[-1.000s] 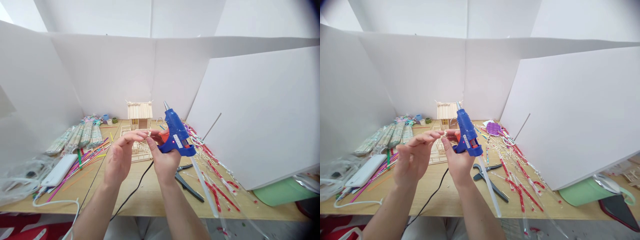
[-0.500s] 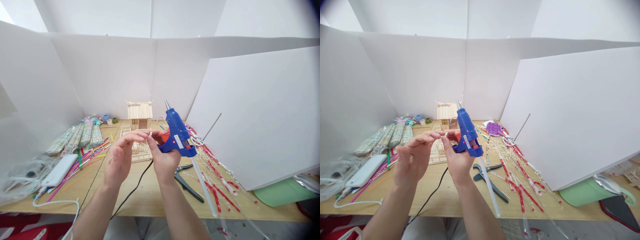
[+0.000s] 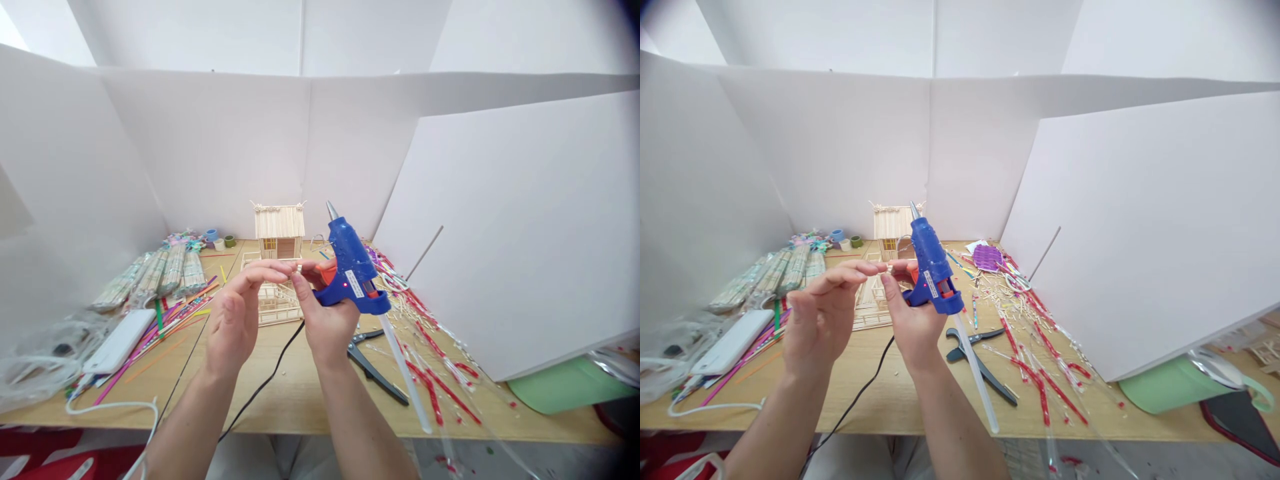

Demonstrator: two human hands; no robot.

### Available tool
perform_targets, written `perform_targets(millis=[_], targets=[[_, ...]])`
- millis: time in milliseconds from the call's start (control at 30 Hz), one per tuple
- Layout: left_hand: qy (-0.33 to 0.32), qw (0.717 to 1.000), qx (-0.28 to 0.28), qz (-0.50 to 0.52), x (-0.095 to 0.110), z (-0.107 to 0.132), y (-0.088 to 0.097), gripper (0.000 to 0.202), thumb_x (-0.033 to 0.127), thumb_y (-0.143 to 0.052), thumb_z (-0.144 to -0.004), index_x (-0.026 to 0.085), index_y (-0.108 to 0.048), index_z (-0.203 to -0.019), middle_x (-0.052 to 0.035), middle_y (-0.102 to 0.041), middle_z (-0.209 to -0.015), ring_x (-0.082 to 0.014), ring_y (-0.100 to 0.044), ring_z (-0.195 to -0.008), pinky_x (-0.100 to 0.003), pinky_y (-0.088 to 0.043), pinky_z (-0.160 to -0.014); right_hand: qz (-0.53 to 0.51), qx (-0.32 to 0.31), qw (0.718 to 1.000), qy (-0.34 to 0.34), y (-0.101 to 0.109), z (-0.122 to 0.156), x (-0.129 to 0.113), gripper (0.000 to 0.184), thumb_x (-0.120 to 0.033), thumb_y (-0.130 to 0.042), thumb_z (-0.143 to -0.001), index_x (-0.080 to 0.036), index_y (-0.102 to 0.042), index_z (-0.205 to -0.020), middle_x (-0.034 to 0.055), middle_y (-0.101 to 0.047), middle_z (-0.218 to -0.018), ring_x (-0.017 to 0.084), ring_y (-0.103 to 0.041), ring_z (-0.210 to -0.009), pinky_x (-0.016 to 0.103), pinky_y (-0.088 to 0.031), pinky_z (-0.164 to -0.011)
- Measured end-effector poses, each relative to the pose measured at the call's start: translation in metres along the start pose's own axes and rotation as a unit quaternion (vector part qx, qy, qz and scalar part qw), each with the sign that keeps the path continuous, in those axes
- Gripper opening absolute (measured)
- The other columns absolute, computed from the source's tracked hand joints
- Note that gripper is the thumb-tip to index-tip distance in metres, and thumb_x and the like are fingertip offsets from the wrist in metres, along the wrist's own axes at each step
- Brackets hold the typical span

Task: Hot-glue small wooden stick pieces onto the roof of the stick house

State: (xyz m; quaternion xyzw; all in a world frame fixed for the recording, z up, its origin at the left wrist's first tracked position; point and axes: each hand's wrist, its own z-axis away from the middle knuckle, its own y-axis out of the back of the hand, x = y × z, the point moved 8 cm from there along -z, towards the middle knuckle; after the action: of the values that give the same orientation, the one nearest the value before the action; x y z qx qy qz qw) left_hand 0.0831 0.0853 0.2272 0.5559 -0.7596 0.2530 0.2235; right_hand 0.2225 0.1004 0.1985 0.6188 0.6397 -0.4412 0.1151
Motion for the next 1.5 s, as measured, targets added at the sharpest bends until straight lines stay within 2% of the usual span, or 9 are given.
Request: perform_targets(millis=[433,733,867,1033,1200,1300,1367,1433,1500], targets=[[-0.025,0.999,0.015,-0.044,0.007,0.0,0.0,0.057,0.063,-0.035,-0.1,0.023,-0.075,-0.106,-0.01,-0.069,-0.113,-0.0269,-0.062,-0.115,-0.043,-0.043,-0.109,0.006,-0.022,0.999,0.023,-0.003,0.002,-0.005,0.02,-0.019,-0.075,-0.085,-0.024,-0.063,-0.1,-0.0001,-0.073,-0.095,0.017,-0.075,-0.085,0.036,-0.065,-0.082],[-0.044,0.997,0.018,-0.068,0.007,0.002,-0.001,0.059,0.063,-0.032,-0.1,0.023,-0.075,-0.107,-0.0106,-0.068,-0.114,-0.0292,-0.059,-0.12,-0.046,-0.041,-0.112,0.016,-0.021,0.999,0.035,-0.006,0.003,-0.005,0.018,-0.019,-0.073,-0.087,-0.025,-0.064,-0.101,0.0009,-0.074,-0.095,0.018,-0.075,-0.085,0.036,-0.065,-0.082],[-0.052,0.996,0.029,-0.067,0.008,0.001,0.001,0.058,0.062,-0.034,-0.101,0.023,-0.076,-0.106,-0.01,-0.068,-0.116,-0.0306,-0.056,-0.127,-0.049,-0.037,-0.116,0.016,-0.013,0.999,0.034,-0.006,0.003,-0.007,0.019,-0.019,-0.073,-0.085,-0.024,-0.064,-0.101,0.0015,-0.075,-0.095,0.018,-0.075,-0.083,0.034,-0.065,-0.079],[-0.057,0.994,0.056,-0.069,0.008,0.003,0.013,0.057,0.061,-0.034,-0.101,0.022,-0.076,-0.106,-0.0098,-0.07,-0.113,-0.029,-0.058,-0.124,-0.045,-0.038,-0.115,0.033,0.016,0.999,0.026,-0.003,-0.013,-0.001,0.021,-0.024,-0.076,-0.082,-0.022,-0.061,-0.096,0.0017,-0.075,-0.09,0.017,-0.074,-0.076,0.031,-0.064,-0.07],[-0.032,0.992,0.094,-0.072,-0.011,0.015,0.036,0.05,0.055,-0.038,-0.102,0.022,-0.076,-0.103,-0.0098,-0.071,-0.112,-0.0283,-0.061,-0.12,-0.046,-0.039,-0.114,0.125,0.033,0.991,0.039,-0.005,-0.056,0.035,0.022,-0.032,-0.074,-0.081,-0.021,-0.061,-0.095,0.0026,-0.074,-0.09,0.018,-0.073,-0.081,0.031,-0.061,-0.069],[0.043,0.984,0.106,-0.139,-0.037,0.026,0.049,0.033,0.045,-0.05,-0.1,0.023,-0.075,-0.102,-0.0088,-0.071,-0.115,-0.0268,-0.061,-0.119,-0.045,-0.042,-0.111,0.182,0.012,0.983,0.037,-0.013,-0.087,0.071,0.022,-0.033,-0.072,-0.081,-0.02,-0.061,-0.095,0.0042,-0.075,-0.09,0.02,-0.073,-0.083,0.033,-0.06,-0.074],[0.112,0.967,0.102,-0.203,-0.057,0.037,0.057,0.023,0.041,-0.059,-0.096,0.023,-0.074,-0.101,-0.0086,-0.071,-0.117,-0.0263,-0.062,-0.118,-0.045,-0.044,-0.109,0.221,0.001,0.975,0.024,-0.019,-0.107,0.096,0.023,-0.031,-0.072,-0.079,-0.019,-0.061,-0.095,0.0056,-0.075,-0.089,0.021,-0.073,-0.083,0.037,-0.058,-0.082],[0.157,0.953,0.095,-0.239,-0.071,0.05,0.065,0.022,0.041,-0.063,-0.094,0.023,-0.073,-0.1,-0.0091,-0.072,-0.116,-0.0267,-0.063,-0.118,-0.045,-0.046,-0.107,0.265,-0.015,0.964,0.013,-0.026,-0.124,0.118,0.023,-0.029,-0.071,-0.078,-0.018,-0.061,-0.096,0.0062,-0.076,-0.09,0.022,-0.073,-0.084,0.039,-0.055,-0.09],[0.177,0.948,0.098,-0.244,-0.08,0.064,0.073,0.022,0.042,-0.062,-0.094,0.024,-0.073,-0.1,-0.0094,-0.072,-0.116,-0.0272,-0.063,-0.119,-0.046,-0.046,-0.107,0.304,-0.043,0.952,0.015,-0.038,-0.138,0.134,0.024,-0.028,-0.07,-0.079,-0.018,-0.06,-0.099,0.0063,-0.076,-0.092,0.021,-0.073,-0.084,0.039,-0.053,-0.093]])
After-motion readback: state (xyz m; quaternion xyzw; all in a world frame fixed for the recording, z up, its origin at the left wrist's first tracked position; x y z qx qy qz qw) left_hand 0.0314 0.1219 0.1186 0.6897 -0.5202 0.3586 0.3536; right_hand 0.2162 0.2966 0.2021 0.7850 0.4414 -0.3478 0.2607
